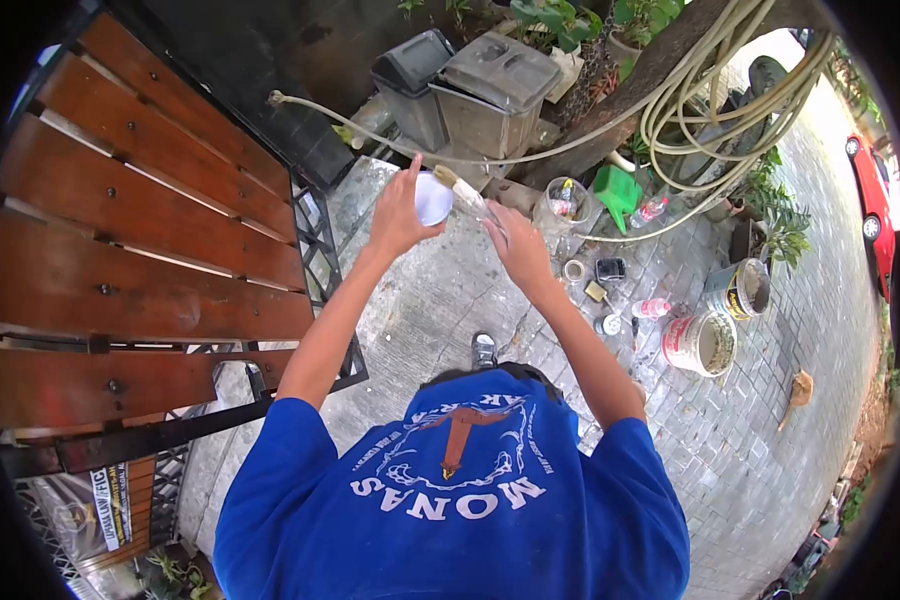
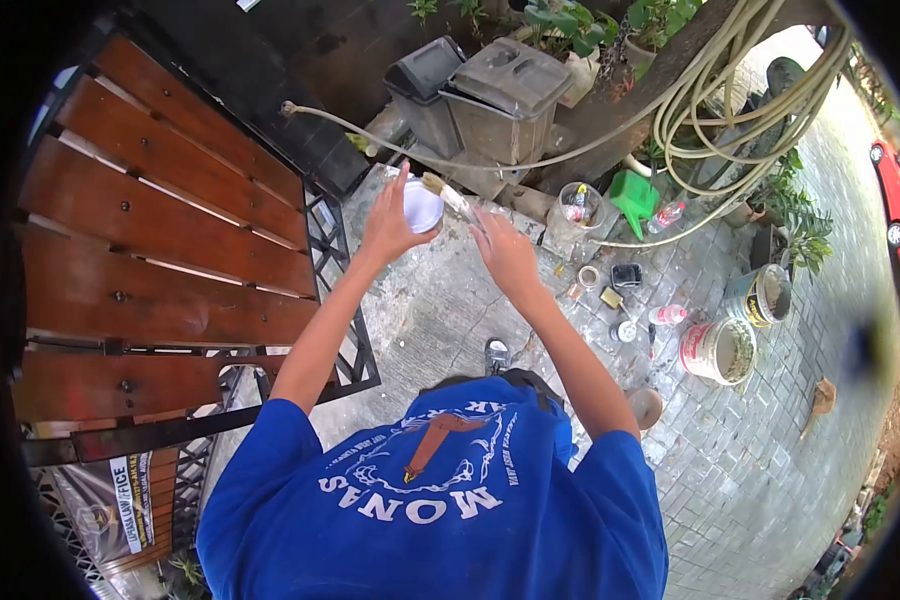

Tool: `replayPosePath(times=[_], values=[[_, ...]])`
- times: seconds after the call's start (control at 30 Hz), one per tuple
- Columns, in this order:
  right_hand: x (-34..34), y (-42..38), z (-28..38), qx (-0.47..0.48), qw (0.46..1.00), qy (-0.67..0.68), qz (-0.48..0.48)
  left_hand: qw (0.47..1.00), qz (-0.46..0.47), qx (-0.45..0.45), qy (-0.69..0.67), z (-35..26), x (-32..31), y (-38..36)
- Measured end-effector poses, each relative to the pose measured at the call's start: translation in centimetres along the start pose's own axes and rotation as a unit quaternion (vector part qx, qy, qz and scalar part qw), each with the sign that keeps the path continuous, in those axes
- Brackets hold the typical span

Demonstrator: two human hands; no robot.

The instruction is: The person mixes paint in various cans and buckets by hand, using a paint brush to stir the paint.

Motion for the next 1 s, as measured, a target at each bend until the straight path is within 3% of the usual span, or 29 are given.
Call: replayPosePath(times=[0.03,0.07,0.17,0.3,0.4,0.43,0.5,0.53,0.63,0.73,0.83,0.93,1.0], values=[[-0.2,-0.9,0.0,-0.006,0.999,-0.03,0.036,0.998,-0.039,-0.044,0.024,-1.3,0.7,-0.9],[-0.7,-2.1,0.0,-0.013,0.995,-0.058,0.076,0.999,-0.015,-0.025,0.03,-1.5,0.1,-2.0],[1.3,-4.5,2.0,0.013,1.0,-0.021,0.008,0.999,0.022,0.017,0.034,-1.8,-0.5,-5.3],[-0.6,-9.2,2.5,-0.031,0.997,-0.007,0.069,0.997,0.011,0.065,0.036,-3.6,2.4,-10.2],[0.2,-13.7,1.2,-0.08,0.994,0.072,-0.029,0.985,-0.068,0.143,-0.064,-1.9,5.5,-12.9],[0.2,-15.5,0.2,-0.143,0.986,0.072,-0.038,0.98,-0.128,0.113,-0.103,0.6,5.5,-13.6],[0.1,-17.5,-0.2,-0.219,0.966,0.124,0.048,0.904,-0.094,0.276,-0.311,4.0,4.9,-14.9],[-0.4,-19.4,-0.1,-0.257,0.949,0.153,0.097,0.838,-0.073,0.359,-0.404,4.9,4.0,-17.0],[1.1,-19.6,3.2,-0.139,0.956,0.25,0.062,0.732,0.056,0.421,-0.533,3.1,3.7,-19.9],[2.1,-17.5,7.2,-0.037,0.958,0.268,0.093,0.754,0.083,0.382,-0.528,-0.3,4.8,-21.3],[1.3,-15.8,10.0,0.048,0.985,0.15,0.066,0.787,0.107,0.336,-0.507,-4.4,5.2,-22.0],[-0.2,-17.7,11.5,0.016,0.951,0.191,0.242,0.814,0.077,0.305,-0.488,-7.5,5.9,-21.4],[2.2,-18.2,8.8,0.045,0.96,0.174,0.214,0.835,0.073,0.279,-0.469,-8.4,5.9,-21.0]])
Point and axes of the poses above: each hand's wrist, its own y-axis towards the middle knuckle, its own x-axis out of the back of the hand, z = x × y, the point moved 10 cm from there along y, towards the middle knuckle, and after that the axes turned 3 degrees about -y, right-handed, at the moved point
